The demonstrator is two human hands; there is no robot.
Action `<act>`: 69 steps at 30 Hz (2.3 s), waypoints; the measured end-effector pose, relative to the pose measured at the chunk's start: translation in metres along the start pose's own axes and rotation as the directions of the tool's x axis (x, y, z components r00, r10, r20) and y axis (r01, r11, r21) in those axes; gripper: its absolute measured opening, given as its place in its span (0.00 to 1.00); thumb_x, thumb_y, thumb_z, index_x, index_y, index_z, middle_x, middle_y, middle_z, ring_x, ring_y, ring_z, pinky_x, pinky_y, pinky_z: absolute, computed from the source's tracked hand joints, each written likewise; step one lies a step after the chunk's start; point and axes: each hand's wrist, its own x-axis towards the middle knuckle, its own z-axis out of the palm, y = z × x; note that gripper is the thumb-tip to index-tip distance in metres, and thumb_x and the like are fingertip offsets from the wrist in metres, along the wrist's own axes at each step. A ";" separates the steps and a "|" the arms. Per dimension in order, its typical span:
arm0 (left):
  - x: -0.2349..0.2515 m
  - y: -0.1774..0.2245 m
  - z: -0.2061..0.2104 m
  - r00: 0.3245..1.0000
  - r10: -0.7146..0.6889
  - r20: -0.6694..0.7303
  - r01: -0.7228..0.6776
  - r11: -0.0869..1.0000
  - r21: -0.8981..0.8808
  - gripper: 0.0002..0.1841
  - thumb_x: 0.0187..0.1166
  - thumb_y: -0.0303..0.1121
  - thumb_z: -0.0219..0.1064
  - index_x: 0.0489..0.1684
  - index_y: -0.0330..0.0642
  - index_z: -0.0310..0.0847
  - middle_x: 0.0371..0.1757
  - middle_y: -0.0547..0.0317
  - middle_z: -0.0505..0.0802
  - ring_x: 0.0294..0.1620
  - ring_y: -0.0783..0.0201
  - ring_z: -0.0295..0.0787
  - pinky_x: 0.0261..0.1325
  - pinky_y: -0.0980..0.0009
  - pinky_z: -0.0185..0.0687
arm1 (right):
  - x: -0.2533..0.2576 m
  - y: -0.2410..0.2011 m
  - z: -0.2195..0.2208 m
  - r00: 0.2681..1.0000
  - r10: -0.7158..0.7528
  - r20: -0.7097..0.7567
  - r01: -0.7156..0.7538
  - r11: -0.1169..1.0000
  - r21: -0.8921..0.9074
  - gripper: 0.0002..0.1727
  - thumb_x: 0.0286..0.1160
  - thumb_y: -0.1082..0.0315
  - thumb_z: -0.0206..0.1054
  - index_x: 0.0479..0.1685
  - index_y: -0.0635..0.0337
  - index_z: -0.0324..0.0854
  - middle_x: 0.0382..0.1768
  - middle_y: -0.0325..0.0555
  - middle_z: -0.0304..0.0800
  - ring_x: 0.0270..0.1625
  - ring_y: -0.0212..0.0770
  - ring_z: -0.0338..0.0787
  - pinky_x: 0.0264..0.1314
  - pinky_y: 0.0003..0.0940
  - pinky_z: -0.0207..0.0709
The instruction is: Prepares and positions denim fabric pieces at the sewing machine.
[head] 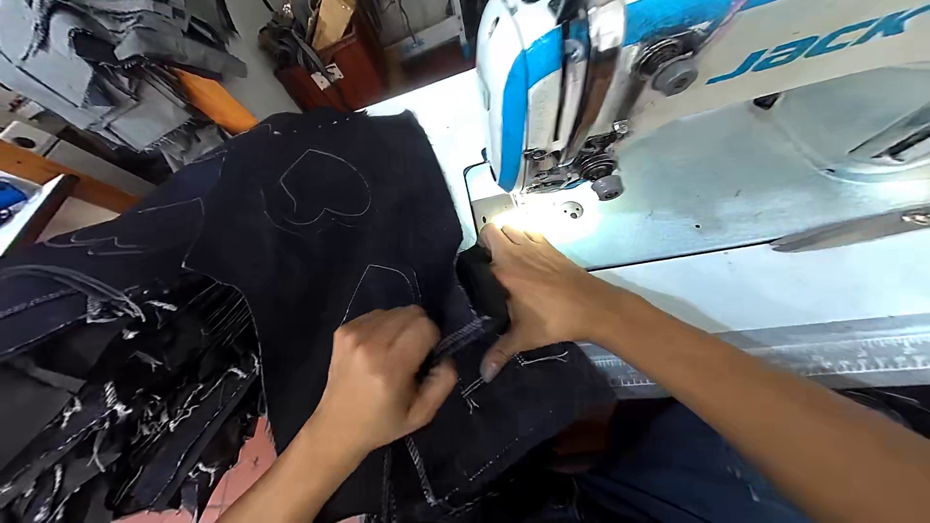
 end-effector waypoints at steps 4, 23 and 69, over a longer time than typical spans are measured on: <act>-0.006 0.015 0.027 0.972 0.112 0.205 -0.123 0.992 0.041 0.10 0.77 0.37 0.60 0.27 0.47 0.82 0.38 0.60 0.92 0.46 0.61 0.90 0.48 0.63 0.82 | 0.007 0.014 -0.014 0.970 -0.147 0.196 0.140 0.989 0.048 0.64 0.11 0.23 0.87 0.59 0.61 0.84 0.66 0.52 0.79 0.65 0.56 0.80 0.62 0.56 0.77; 0.003 0.016 0.042 0.990 0.102 0.103 -0.093 0.991 -0.092 0.10 0.80 0.37 0.67 0.39 0.43 0.92 0.51 0.57 0.98 0.62 0.62 0.93 0.69 0.65 0.88 | -0.122 0.000 0.057 0.791 -0.053 -0.610 -0.012 0.995 -0.103 0.20 0.83 0.37 0.60 0.54 0.36 0.88 0.49 0.38 0.90 0.50 0.43 0.85 0.54 0.43 0.72; 0.055 -0.013 0.087 0.944 -0.127 0.304 0.136 0.991 -0.008 0.29 0.88 0.60 0.48 0.80 0.59 0.78 0.89 0.75 0.73 0.95 0.60 0.53 0.89 0.28 0.46 | -0.141 0.006 0.015 0.957 0.123 -0.264 -0.126 0.992 0.005 0.34 0.81 0.31 0.55 0.77 0.40 0.81 0.79 0.31 0.81 0.71 0.48 0.80 0.66 0.52 0.66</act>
